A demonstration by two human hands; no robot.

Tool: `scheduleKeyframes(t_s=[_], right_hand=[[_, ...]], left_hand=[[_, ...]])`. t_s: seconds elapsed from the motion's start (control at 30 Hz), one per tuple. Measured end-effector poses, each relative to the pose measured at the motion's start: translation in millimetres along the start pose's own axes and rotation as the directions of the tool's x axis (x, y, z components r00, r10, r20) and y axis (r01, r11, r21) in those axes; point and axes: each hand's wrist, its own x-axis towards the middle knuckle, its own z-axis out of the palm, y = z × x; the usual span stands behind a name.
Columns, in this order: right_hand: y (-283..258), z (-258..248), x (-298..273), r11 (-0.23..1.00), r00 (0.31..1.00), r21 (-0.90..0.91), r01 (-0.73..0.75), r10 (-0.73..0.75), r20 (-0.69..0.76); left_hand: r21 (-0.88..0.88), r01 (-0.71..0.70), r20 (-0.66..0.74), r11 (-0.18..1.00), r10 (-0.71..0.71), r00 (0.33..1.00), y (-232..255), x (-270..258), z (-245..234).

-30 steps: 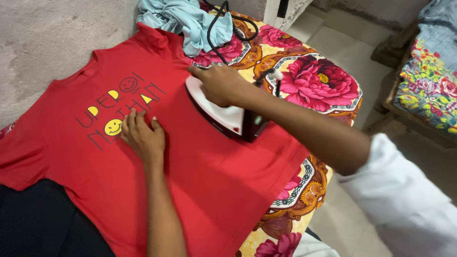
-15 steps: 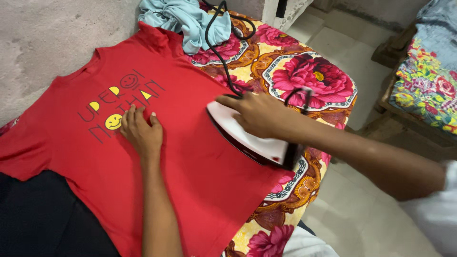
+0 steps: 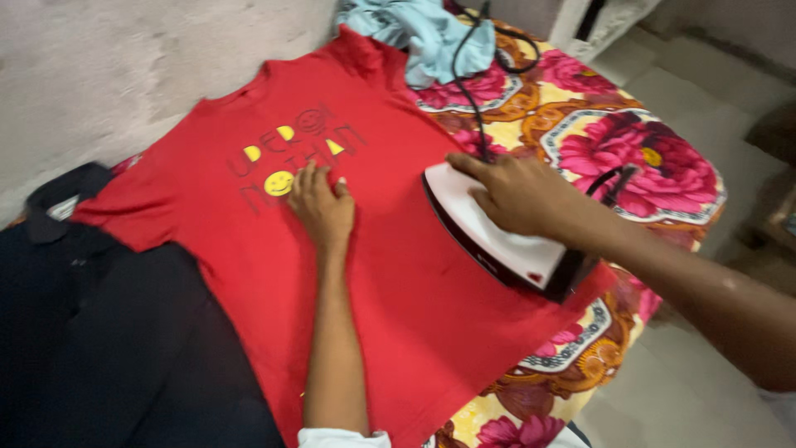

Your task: The person lays out a black shirt, a light blue t-shirt, and a red t-shirt on a floral-patterned surface. They smooth each garment by hand and then use an electric iron to press the red t-shirt, moving the iron across the fabric to remove wrinkles.

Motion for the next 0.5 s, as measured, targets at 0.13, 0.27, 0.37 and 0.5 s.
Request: scheduleKeyframes(t_s=[0.13, 0.27, 0.37, 0.5], right_hand=[[-13.2, 15.0, 80.4, 0.961, 0.922, 0.011, 0.278, -0.263, -0.285], [-44.4, 23.3, 138.8, 0.995, 0.99, 0.044, 0.084, -0.079, -0.114], [-58.5, 20.8, 138.8, 0.997, 0.994, 0.018, 0.071, -0.069, -0.086], [-67.0, 16.5, 91.0, 0.989, 0.992, 0.112, 0.093, -0.102, 0.079]], left_hand=[[-0.051, 0.055, -0.004, 0.997, -0.055, 0.998, 2.1, -0.9, -1.6], [0.029, -0.029, -0.018, 0.999, 0.03, 0.999, -4.9, -8.9, 4.7], [-0.006, -0.041, -0.045, 0.999, 0.041, 0.998, -17.9, -9.5, 20.3], [-0.08, -0.14, 0.017, 0.987, 0.142, 0.99, -43.1, -12.1, 18.6]])
